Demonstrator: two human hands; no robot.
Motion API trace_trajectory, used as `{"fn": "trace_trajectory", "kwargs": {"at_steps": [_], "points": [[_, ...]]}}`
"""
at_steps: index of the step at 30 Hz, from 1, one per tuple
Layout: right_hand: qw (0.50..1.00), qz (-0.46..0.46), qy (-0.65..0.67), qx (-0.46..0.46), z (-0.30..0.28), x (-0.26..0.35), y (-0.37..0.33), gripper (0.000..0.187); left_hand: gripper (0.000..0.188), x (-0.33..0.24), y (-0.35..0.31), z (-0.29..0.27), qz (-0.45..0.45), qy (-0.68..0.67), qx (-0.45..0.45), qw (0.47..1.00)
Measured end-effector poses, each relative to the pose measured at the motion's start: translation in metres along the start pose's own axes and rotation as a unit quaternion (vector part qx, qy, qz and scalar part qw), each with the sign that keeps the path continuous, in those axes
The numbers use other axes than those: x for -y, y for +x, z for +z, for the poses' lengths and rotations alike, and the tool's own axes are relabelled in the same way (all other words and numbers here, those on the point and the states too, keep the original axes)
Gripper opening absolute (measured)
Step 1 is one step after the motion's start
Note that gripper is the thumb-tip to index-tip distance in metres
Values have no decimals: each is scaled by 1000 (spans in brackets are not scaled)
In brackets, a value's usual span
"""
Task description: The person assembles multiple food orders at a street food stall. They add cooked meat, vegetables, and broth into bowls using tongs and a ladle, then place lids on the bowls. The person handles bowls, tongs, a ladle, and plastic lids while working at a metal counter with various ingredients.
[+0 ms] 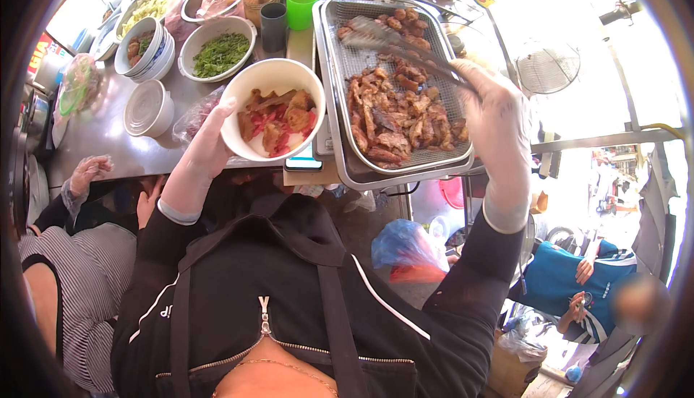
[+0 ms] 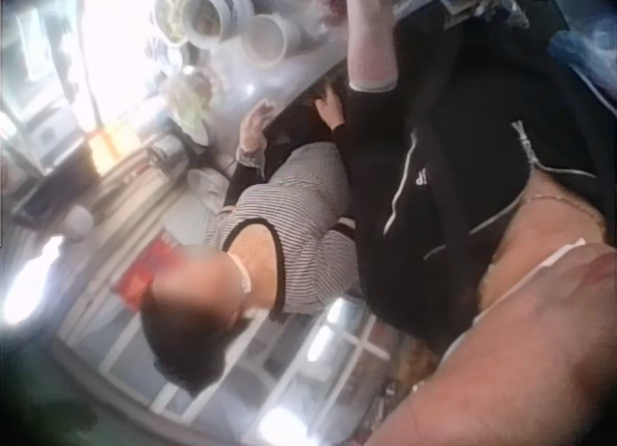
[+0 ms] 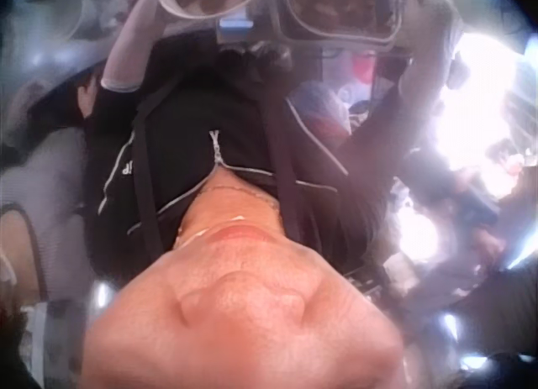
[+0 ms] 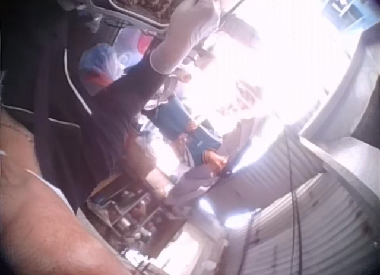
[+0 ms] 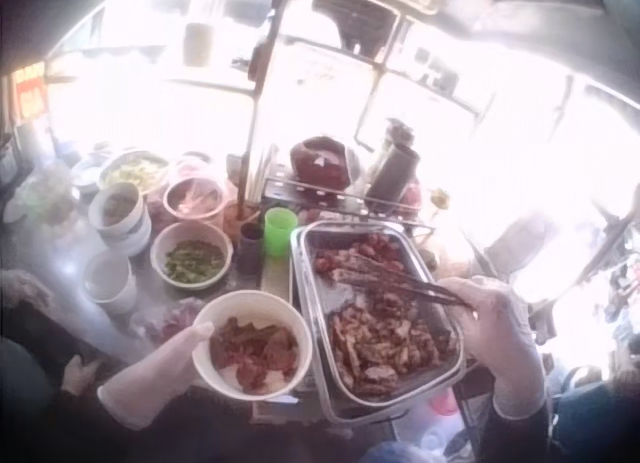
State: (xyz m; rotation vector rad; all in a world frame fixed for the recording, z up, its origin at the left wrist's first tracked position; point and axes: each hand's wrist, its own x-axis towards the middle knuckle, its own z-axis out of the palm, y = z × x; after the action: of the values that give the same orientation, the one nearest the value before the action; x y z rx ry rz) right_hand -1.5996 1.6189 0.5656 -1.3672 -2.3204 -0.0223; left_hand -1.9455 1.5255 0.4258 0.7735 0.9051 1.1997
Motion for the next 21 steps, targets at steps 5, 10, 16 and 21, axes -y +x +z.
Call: {"fn": "trace_trajectory", "kwargs": {"at_steps": [5, 10, 16, 21], "points": [[969, 90, -213, 90, 32, -29, 25, 28, 60, 4, -10, -10, 4, -21, -37, 999], [969, 64, -223, 91, 80, -45, 48, 28, 63, 3, -14, -19, 8, 3, -36, 999], [965, 67, -238, 88, 88, -35, 58, 26, 63, 5, -11, -22, 44, 21, -35, 998], [991, 115, -41, 44, 41, -16, 33, 27, 63, 0, -12, -16, 43, 28, -36, 998]]}}
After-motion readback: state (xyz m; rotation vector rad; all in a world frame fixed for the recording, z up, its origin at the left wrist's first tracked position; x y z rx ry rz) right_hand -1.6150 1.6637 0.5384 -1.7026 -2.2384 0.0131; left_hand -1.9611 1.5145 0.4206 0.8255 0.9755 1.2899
